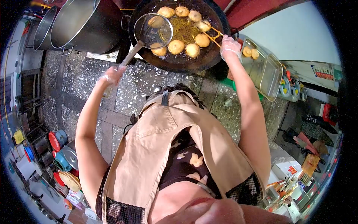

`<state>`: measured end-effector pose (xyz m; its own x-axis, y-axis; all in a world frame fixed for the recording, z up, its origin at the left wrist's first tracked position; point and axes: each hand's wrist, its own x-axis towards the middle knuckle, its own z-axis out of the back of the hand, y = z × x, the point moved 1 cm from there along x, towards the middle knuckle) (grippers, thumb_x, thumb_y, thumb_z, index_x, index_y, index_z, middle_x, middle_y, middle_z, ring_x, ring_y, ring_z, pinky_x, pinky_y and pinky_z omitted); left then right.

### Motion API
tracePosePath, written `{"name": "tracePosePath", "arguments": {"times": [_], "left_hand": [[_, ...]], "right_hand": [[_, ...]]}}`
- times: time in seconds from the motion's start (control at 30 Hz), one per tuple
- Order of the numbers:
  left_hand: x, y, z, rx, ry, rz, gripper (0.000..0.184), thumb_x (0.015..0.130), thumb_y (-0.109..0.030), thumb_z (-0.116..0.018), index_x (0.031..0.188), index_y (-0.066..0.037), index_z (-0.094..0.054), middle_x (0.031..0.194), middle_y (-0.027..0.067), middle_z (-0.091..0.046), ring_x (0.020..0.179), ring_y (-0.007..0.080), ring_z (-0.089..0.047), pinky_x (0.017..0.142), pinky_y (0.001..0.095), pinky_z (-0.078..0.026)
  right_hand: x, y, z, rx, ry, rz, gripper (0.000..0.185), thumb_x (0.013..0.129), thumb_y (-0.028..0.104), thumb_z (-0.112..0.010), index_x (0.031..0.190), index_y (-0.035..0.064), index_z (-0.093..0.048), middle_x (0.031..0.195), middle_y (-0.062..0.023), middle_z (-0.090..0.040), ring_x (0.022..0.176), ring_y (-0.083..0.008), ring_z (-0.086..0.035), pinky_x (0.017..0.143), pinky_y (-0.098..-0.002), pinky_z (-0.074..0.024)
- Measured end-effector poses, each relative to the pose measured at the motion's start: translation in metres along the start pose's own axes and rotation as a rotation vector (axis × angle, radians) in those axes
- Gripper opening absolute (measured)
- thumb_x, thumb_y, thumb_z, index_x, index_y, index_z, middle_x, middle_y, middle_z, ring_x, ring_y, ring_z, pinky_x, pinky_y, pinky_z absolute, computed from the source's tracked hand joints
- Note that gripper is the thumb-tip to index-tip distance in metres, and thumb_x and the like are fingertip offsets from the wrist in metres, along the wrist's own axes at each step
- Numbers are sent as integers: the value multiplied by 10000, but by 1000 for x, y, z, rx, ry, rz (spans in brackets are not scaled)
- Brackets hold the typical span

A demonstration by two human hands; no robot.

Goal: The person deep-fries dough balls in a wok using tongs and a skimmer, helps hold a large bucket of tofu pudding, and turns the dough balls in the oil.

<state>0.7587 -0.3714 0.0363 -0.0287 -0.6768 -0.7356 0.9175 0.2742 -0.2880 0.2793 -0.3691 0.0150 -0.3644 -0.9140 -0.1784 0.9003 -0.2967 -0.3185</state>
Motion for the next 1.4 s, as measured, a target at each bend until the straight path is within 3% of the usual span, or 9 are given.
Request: {"name": "tracePosePath", "arguments": {"times": [0.2,0.27,0.8,0.9,1.0,1.1,1.2,1.27,1.4], "left_hand": [[12,11,-5,-24,0,7,617,871,-567,-464,806,31,-603,566,86,-557,504,181,-557,553,342,-459],[13,12,-5,-100,17,8,586,831,-579,-524,798,6,-550,573,67,-515,456,165,-497,410,326,-398],[4,6,-5,-141,-15,-19,570,818,-576,-553,824,-5,-553,582,59,-523,460,156,-489,423,326,-389],[6,8,-4,-127,-8,-20,578,819,-577,-553,853,-1,-557,597,63,-534,474,158,-497,432,333,-393],[6,7,-5,-104,-12,8,599,818,-586,-548,886,9,-559,611,62,-536,492,156,-498,441,333,-395],[7,8,-5,-123,2,2,612,818,-593,-543,893,14,-557,612,57,-531,487,153,-486,437,329,-390],[8,10,-6,-115,-24,-28,606,818,-596,-541,877,7,-558,600,48,-521,477,150,-473,439,325,-389],[11,12,-7,-72,-34,-28,600,862,-578,-478,774,3,-594,565,90,-558,512,190,-549,533,357,-445],[12,12,-6,-1,-55,-15,619,858,-597,-465,745,-2,-593,553,96,-559,505,196,-552,535,363,-446]], "right_hand": [[3,-8,-11,-13,-23,43,221,912,162,-423,1102,108,-521,1071,-100,-596,963,-293,-613,752,-391,-503],[2,-11,-14,-17,-26,51,226,917,167,-408,1108,107,-512,1058,-102,-597,953,-299,-614,750,-398,-500],[-5,-17,-18,-87,-95,70,220,899,174,-449,1107,109,-482,1005,-105,-592,918,-279,-616,714,-396,-479],[-3,-18,-20,-49,4,76,318,908,161,-385,1218,110,-434,1088,-145,-560,968,-333,-592,803,-445,-467],[-3,-18,-21,-44,1,68,290,906,158,-391,1187,104,-439,1071,-145,-566,959,-332,-596,796,-444,-470],[-2,-18,-26,-87,-118,67,211,906,186,-433,1103,126,-483,982,-92,-604,886,-274,-627,699,-408,-483],[-3,-18,-27,-99,-117,60,216,908,188,-430,1108,131,-487,987,-88,-604,888,-272,-626,699,-407,-482],[-4,-18,-28,-95,-120,54,212,905,189,-436,1101,136,-499,988,-82,-606,889,-271,-627,693,-405,-482],[-4,-17,-26,-96,-116,44,211,902,189,-443,1097,138,-509,988,-78,-606,887,-270,-628,686,-403,-482]]}}
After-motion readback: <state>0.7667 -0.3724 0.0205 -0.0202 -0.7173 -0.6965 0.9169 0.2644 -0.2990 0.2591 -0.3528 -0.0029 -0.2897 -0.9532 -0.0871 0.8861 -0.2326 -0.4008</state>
